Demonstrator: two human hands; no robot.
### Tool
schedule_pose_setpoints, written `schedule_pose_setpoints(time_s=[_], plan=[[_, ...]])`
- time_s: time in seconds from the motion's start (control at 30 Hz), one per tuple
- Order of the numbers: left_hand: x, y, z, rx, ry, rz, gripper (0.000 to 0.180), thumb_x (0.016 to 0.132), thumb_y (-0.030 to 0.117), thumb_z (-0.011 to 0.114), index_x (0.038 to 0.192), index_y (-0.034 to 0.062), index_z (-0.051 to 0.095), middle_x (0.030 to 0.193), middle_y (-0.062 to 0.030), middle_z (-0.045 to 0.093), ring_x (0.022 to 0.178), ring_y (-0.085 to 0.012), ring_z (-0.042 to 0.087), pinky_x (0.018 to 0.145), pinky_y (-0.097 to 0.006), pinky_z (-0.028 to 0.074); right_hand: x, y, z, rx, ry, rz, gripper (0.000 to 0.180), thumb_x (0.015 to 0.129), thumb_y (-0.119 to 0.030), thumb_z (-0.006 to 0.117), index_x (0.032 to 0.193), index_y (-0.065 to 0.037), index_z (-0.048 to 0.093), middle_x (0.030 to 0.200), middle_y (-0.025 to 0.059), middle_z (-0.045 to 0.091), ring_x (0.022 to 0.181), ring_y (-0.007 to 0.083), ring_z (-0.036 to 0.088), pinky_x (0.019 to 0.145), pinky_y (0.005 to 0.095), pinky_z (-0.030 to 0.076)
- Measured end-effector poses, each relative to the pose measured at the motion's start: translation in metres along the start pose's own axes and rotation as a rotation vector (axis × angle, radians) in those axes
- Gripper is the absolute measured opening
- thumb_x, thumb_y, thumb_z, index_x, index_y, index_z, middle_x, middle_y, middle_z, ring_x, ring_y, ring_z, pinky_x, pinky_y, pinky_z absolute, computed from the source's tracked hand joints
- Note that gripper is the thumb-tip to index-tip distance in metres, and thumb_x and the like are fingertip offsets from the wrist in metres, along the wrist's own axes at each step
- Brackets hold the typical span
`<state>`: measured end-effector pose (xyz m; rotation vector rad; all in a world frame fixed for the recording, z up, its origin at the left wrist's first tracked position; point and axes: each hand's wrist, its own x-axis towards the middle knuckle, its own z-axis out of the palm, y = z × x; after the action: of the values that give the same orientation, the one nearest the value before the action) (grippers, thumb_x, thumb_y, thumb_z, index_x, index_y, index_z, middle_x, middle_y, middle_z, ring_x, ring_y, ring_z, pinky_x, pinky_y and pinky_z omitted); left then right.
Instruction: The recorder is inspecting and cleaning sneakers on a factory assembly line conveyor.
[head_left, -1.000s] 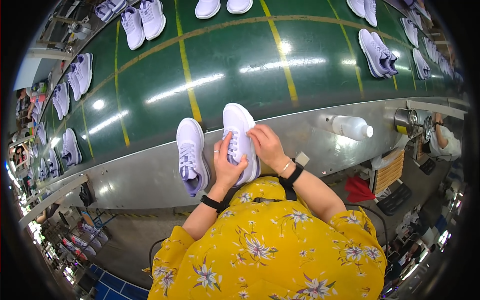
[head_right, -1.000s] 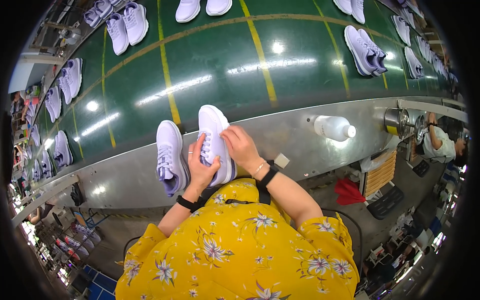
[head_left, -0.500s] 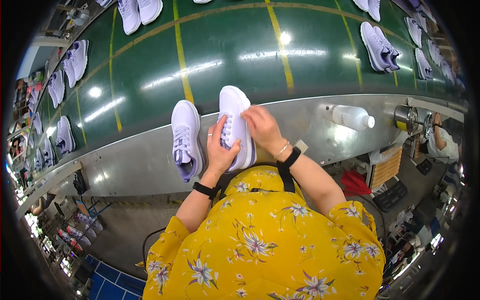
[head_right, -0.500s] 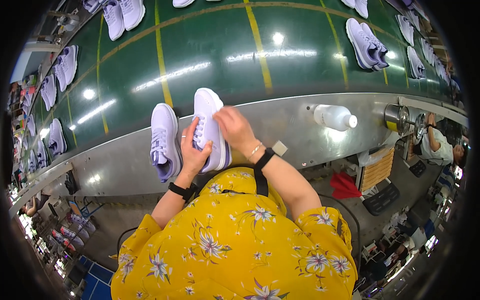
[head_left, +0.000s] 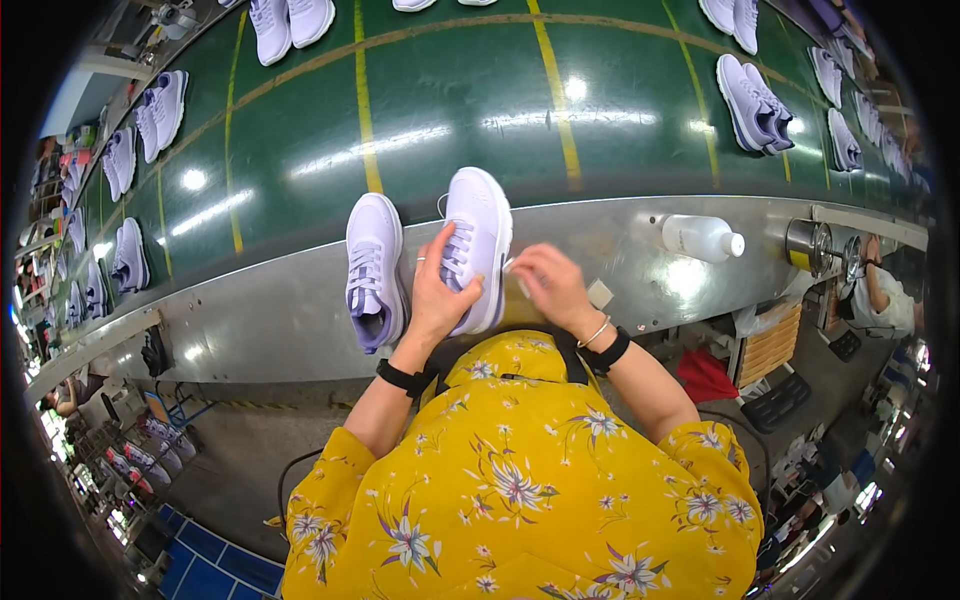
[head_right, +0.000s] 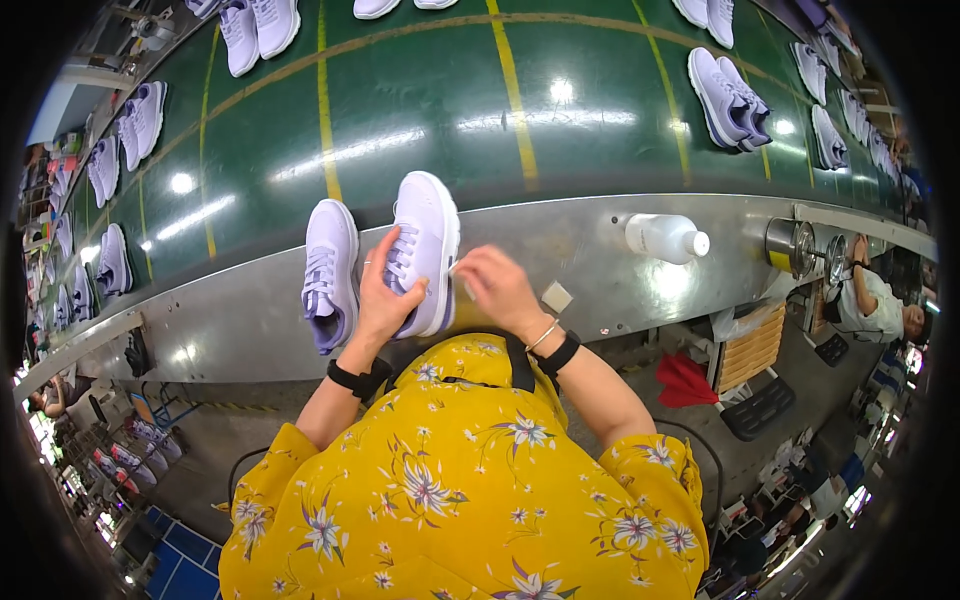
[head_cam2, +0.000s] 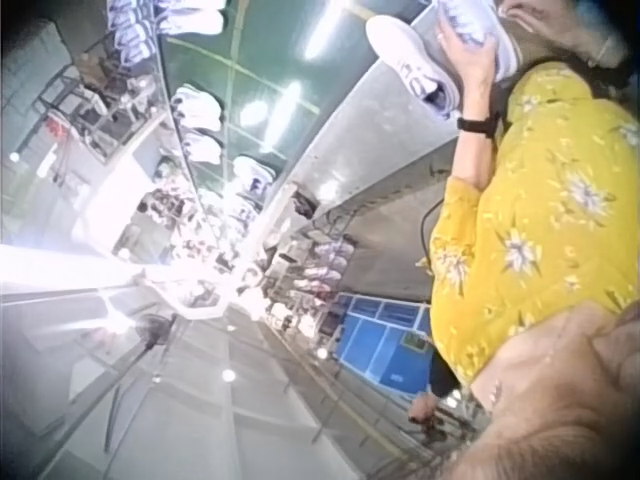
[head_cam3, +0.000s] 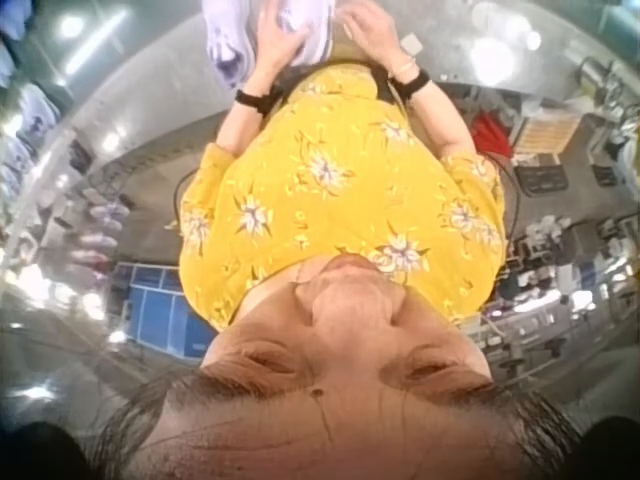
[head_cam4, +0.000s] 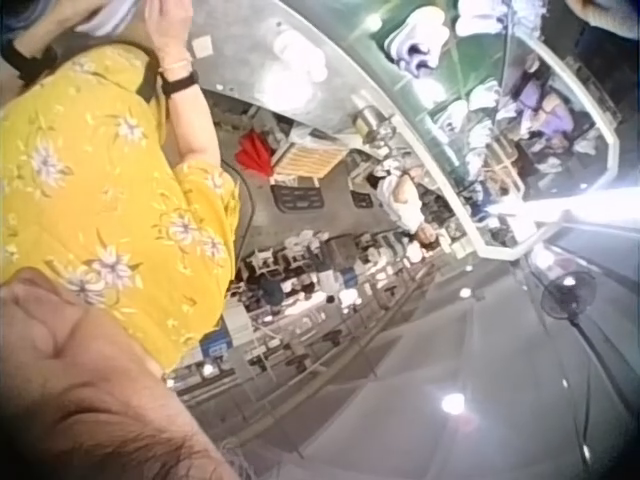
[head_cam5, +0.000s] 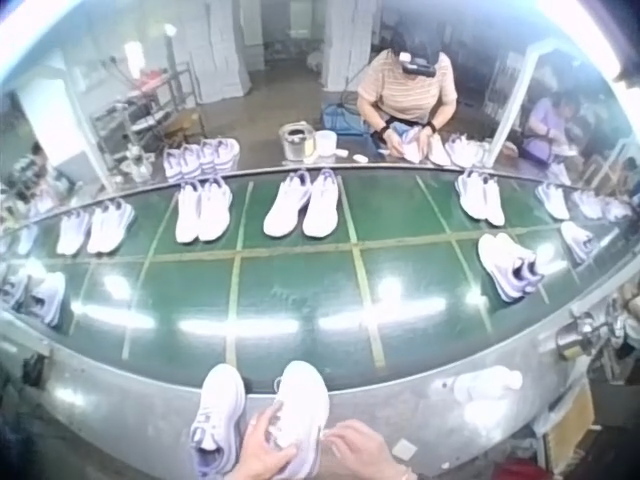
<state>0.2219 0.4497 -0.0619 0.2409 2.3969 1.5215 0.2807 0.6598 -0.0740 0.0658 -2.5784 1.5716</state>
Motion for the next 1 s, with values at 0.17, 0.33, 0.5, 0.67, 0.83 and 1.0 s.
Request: schedule_pose_setpoints(time_s=[0.17,0.33,0.5,0.67,0.83,1.0], plan=[[0.000,0.026,-0.011,0.403,-0.165,0.428,0.062,0.072,0.003,0.073,0.132,0.0157,0.063,0.134,-0.0151,0.057,0.116,-0.0361,0.056,0.102,-0.045,0.045,0.002,0.035,-0.034,0.297,0.448,0.452,0.010,0.090,-0.003,0.071,0.100,-0.001,0.073,0.094,0.0060,0.070,0.082,0.0148,0.064,0.073,0.0273,0.050],[-0.020,-0.003,0.006,0.587,-0.234,0.651,0.049,0.079,0.003,0.065,0.120,0.0289,0.072,0.133,-0.0054,0.060,0.118,-0.0295,0.055,0.101,-0.044,0.045,0.000,0.028,-0.053,0.386,0.411,0.503,0.012,0.091,-0.004,0.071,0.102,-0.001,0.073,0.095,0.0050,0.070,0.080,0.0109,0.061,0.070,0.0242,0.048],[-0.026,-0.017,0.011,0.560,-0.194,0.649,0.051,0.079,0.002,0.065,0.120,0.0320,0.072,0.132,-0.0033,0.059,0.119,-0.0277,0.055,0.100,-0.042,0.043,-0.002,0.011,-0.053,-0.115,0.144,0.171,0.013,0.088,-0.003,0.072,0.101,-0.005,0.073,0.099,0.0087,0.068,0.080,0.0211,0.066,0.071,0.0314,0.052],[-0.033,-0.030,0.017,0.597,-0.121,0.722,0.051,0.077,0.005,0.067,0.118,0.0356,0.073,0.134,-0.0001,0.058,0.120,-0.0249,0.054,0.099,-0.040,0.043,0.012,0.006,-0.036,-0.210,-0.001,0.011,0.011,0.085,-0.001,0.070,0.095,-0.004,0.069,0.096,0.0119,0.065,0.085,0.0302,0.065,0.075,0.0380,0.054],[-0.035,-0.044,0.024,0.559,-0.042,0.775,0.047,0.077,0.010,0.069,0.118,0.0328,0.073,0.136,0.0010,0.058,0.123,-0.0233,0.052,0.102,-0.039,0.041,0.045,-0.011,-0.005,-0.269,-0.231,-0.134,0.010,0.084,-0.001,0.070,0.093,-0.003,0.067,0.096,0.0132,0.064,0.089,0.0343,0.064,0.079,0.0400,0.054],[-0.037,-0.052,0.021,0.532,-0.026,0.806,0.043,0.075,0.014,0.073,0.114,0.0328,0.075,0.137,0.0022,0.058,0.124,-0.0217,0.051,0.101,-0.039,0.041,0.035,-0.014,-0.039,-0.272,-0.319,-0.122,0.010,0.084,0.000,0.069,0.094,-0.003,0.067,0.095,0.0131,0.064,0.089,0.0343,0.064,0.078,0.0400,0.054]])
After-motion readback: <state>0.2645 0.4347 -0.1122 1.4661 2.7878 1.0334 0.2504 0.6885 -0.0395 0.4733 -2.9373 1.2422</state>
